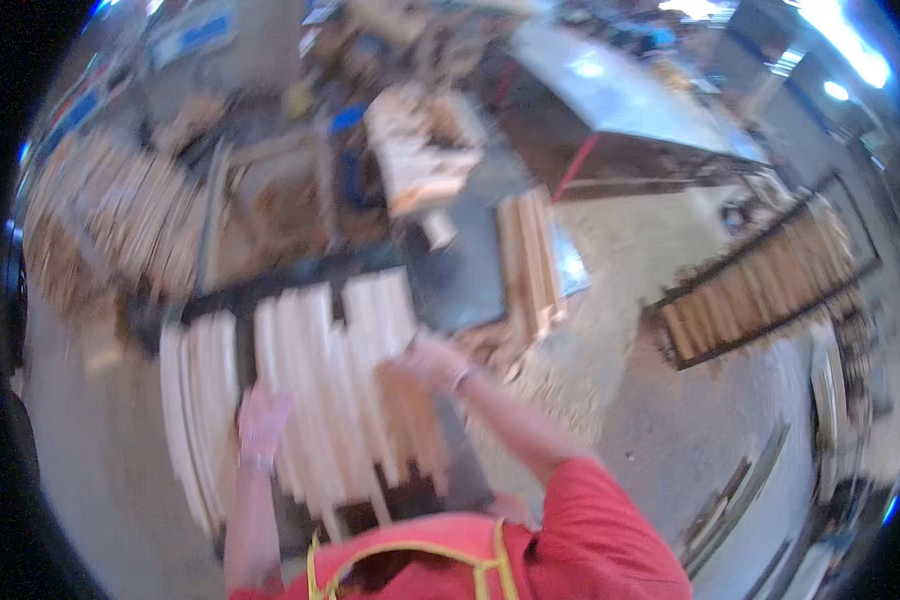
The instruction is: The person gathers thin wooden planks from a pile and arranges them into a neat stack on a metal workbench. They repeatedly pick up bundles of planks, align them, and place them onto the growing stack, occasionally adjusting the position of the wood to ensure stability.
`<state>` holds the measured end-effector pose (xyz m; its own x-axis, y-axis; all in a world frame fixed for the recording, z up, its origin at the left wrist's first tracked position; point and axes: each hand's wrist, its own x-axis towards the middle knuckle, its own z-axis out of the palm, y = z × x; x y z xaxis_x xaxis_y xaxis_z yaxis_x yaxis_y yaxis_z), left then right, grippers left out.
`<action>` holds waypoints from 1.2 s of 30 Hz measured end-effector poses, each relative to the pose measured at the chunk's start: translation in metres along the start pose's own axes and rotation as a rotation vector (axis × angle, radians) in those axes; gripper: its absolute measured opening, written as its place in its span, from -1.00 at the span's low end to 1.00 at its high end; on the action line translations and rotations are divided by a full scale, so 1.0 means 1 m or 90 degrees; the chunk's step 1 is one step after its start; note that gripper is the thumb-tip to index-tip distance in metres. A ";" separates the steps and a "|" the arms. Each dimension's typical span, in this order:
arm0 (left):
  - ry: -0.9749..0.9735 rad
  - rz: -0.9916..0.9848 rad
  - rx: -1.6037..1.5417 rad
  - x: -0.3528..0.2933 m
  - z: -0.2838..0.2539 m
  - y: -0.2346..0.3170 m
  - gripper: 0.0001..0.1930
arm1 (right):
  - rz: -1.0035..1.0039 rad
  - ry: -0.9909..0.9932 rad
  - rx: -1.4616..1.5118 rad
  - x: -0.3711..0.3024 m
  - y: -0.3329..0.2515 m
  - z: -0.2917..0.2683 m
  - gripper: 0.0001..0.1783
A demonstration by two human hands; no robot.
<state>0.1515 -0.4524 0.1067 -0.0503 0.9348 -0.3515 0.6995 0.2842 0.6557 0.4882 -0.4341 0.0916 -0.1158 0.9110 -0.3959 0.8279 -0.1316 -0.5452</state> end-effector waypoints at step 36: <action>0.069 0.423 0.703 -0.055 -0.038 -0.082 -0.61 | -0.162 -0.087 -0.269 -0.060 0.022 -0.023 -0.41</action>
<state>0.0699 -0.5189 0.0973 0.5114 0.8553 -0.0832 0.8249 -0.5157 -0.2315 0.5259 -0.4831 0.1203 -0.3899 0.8302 -0.3985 0.9106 0.2830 -0.3013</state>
